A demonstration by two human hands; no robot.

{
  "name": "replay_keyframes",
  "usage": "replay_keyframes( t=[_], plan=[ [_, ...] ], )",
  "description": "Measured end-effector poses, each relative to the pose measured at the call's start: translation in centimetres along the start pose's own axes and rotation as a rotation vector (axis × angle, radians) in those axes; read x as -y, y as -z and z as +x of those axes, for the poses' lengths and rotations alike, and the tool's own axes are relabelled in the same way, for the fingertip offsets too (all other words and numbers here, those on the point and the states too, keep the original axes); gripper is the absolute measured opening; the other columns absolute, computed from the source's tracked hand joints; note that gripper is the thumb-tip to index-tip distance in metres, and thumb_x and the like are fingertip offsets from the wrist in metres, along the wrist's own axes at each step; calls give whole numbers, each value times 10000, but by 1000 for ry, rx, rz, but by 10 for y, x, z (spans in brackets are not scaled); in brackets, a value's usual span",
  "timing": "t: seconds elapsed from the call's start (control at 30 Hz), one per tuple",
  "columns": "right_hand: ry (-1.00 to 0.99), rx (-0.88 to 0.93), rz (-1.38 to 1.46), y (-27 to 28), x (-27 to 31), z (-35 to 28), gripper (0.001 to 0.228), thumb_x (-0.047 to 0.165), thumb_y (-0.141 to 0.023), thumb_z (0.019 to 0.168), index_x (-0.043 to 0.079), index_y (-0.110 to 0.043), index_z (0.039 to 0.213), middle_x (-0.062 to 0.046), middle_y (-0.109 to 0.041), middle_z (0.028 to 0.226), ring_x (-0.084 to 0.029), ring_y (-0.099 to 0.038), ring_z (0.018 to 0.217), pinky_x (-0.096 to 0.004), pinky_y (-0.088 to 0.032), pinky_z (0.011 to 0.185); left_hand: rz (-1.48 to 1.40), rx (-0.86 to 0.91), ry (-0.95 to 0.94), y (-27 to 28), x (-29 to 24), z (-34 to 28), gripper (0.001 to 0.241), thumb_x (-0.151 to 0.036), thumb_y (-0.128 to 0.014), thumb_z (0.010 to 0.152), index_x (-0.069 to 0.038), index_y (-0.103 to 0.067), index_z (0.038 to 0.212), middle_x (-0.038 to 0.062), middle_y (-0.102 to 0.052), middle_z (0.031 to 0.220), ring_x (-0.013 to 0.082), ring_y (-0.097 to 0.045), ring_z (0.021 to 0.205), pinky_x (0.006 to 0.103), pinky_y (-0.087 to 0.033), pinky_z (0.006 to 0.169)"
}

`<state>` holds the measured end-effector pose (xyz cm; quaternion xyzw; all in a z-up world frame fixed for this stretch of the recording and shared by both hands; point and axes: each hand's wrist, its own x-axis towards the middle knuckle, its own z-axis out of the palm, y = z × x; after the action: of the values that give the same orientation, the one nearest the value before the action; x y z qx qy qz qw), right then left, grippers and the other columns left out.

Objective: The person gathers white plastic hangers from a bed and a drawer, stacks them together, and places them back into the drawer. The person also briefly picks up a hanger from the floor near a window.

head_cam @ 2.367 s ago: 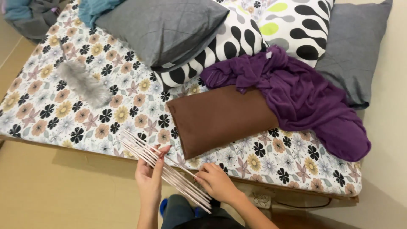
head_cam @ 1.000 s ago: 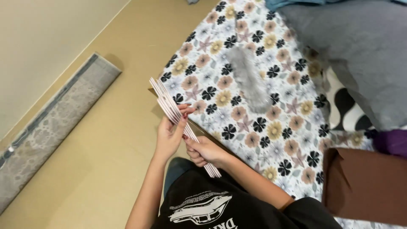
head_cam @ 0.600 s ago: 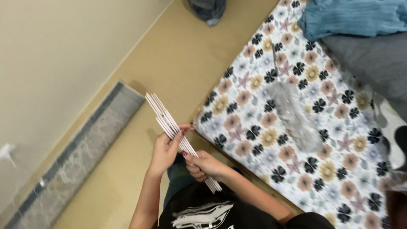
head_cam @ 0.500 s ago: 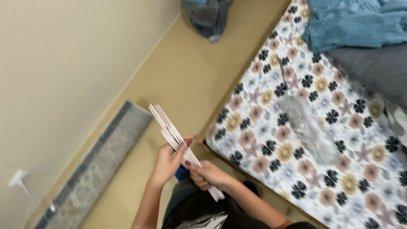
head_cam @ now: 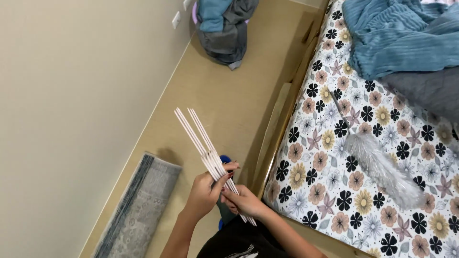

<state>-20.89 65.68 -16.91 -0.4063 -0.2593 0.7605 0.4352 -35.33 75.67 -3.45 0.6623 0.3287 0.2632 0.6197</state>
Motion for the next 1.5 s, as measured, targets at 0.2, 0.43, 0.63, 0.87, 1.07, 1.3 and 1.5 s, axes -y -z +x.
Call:
replay_keyframes(
  t=[0.2,0.43,0.63,0.87,1.07,1.3,1.5],
  plan=[
    [45,-165,-207,45,71,79,394,330,-459,1095,30,-627,902,-7,-614,680,-99,-592,580,-236,-478,554,-36,153,112,33,-32,124,284,-10,-544,983,-13,-684,1231,116,-766,1246,259,-747,639,319,-589,509],
    [104,-397,-273,81,166,154,450,345,-453,1096,37,-610,808,14,-556,595,-82,-504,506,-240,-410,481,-68,229,-53,63,-35,269,287,-5,-533,1007,11,-658,1265,142,-726,1276,193,-778,918,287,-635,603],
    [130,-524,-48,122,231,210,457,381,-502,1085,37,-607,803,46,-432,538,-65,-360,438,-241,-292,415,-82,280,-213,77,-31,392,291,-9,-522,1030,12,-671,1278,151,-743,1276,185,-733,1105,308,-585,962],
    [224,-666,-33,208,326,307,422,393,-538,1056,54,-598,811,44,-437,520,-66,-365,414,-259,-300,394,-70,449,-159,95,-38,570,283,-96,-553,1029,8,-666,1267,119,-758,1226,176,-707,1116,304,-546,970],
    [330,-789,35,268,429,417,407,359,-548,1057,51,-625,803,46,-451,542,-60,-384,448,-251,-311,420,-373,605,-91,125,-29,739,331,-279,-488,1106,-14,-643,1230,106,-744,1186,215,-680,1210,347,-526,1054],
    [411,-853,253,337,500,493,403,343,-564,1070,39,-624,812,50,-483,590,-53,-414,484,-233,-344,457,-456,686,42,102,-13,882,303,-297,-466,1124,-16,-578,1131,51,-605,1030,147,-609,1006,325,-528,956],
    [438,-896,264,436,575,487,374,355,-545,1058,45,-650,876,59,-469,583,-50,-382,461,-234,-306,422,-507,793,88,35,-11,990,314,-314,-438,1172,-56,-551,1033,9,-533,934,62,-454,820,230,-437,783]
  ],
)
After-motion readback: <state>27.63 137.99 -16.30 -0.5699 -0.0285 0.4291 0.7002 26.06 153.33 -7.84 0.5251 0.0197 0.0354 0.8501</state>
